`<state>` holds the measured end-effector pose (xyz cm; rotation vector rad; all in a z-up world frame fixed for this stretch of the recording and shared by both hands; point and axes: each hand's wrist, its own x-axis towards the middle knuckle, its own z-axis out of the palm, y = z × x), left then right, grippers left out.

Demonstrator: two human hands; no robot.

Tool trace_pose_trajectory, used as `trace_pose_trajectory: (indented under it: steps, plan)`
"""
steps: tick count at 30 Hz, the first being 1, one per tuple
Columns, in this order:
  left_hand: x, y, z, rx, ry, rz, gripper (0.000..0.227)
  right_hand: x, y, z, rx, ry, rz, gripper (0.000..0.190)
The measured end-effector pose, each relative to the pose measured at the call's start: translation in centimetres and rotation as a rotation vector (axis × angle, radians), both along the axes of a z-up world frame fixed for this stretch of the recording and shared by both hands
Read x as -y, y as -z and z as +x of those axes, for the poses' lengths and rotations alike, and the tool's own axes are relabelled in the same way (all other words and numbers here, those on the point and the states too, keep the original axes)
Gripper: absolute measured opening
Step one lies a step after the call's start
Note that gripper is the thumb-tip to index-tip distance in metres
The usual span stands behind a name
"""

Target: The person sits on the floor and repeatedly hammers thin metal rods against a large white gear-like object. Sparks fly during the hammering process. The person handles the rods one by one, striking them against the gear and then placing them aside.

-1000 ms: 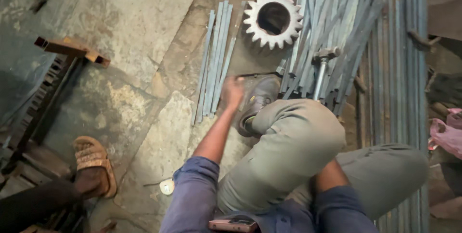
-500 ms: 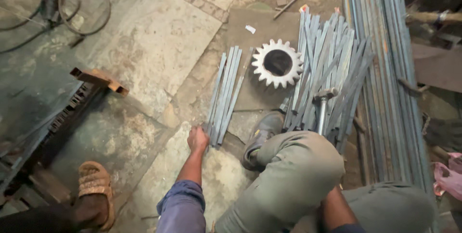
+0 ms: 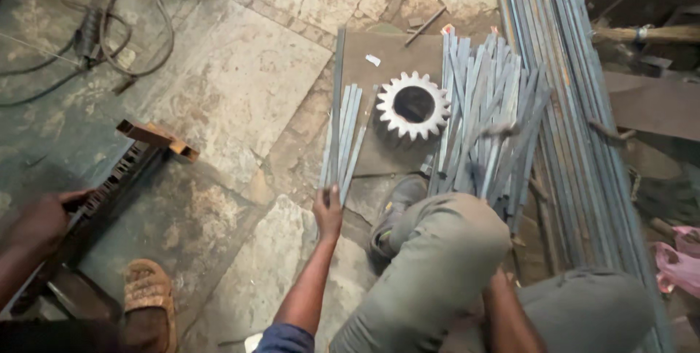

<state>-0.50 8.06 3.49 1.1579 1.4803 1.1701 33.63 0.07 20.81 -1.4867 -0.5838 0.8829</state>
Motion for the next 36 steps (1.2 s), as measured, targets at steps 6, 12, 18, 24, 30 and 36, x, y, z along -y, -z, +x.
trace_pose_trajectory:
  steps: [6, 12, 18, 24, 30, 36]
  plan:
    - [-4.8, -13.2, 5.0, 0.038, 0.245, 0.332, 0.020, 3.2, -2.1, 0.2, 0.003, 0.001, 0.062, 0.029]
    - [-6.3, -22.0, 7.0, -0.262, 0.414, 0.530, 0.016, 3.9, -5.6, 1.6, 0.012, -0.031, 0.192, 0.025]
    - [-6.4, -21.9, 8.3, -0.274, 0.393, 0.559, 0.015, 1.6, -9.9, 2.9, 0.021, -0.133, 0.370, 0.027]
    - [-5.7, -22.8, 8.8, -0.230, 0.428, 0.506, 0.017, -1.7, -17.6, 4.1, -0.087, -0.287, 0.743, 0.031]
    - [-5.1, -23.6, 9.4, -0.194, 0.453, 0.575, 0.012, -3.5, -19.2, 0.1, 0.768, -0.657, -0.107, 0.030]
    - [-4.1, -19.0, 9.9, -0.093, 0.434, 0.371, 0.024, -1.4, -18.9, 0.5, 0.213, -0.443, -0.235, 0.039]
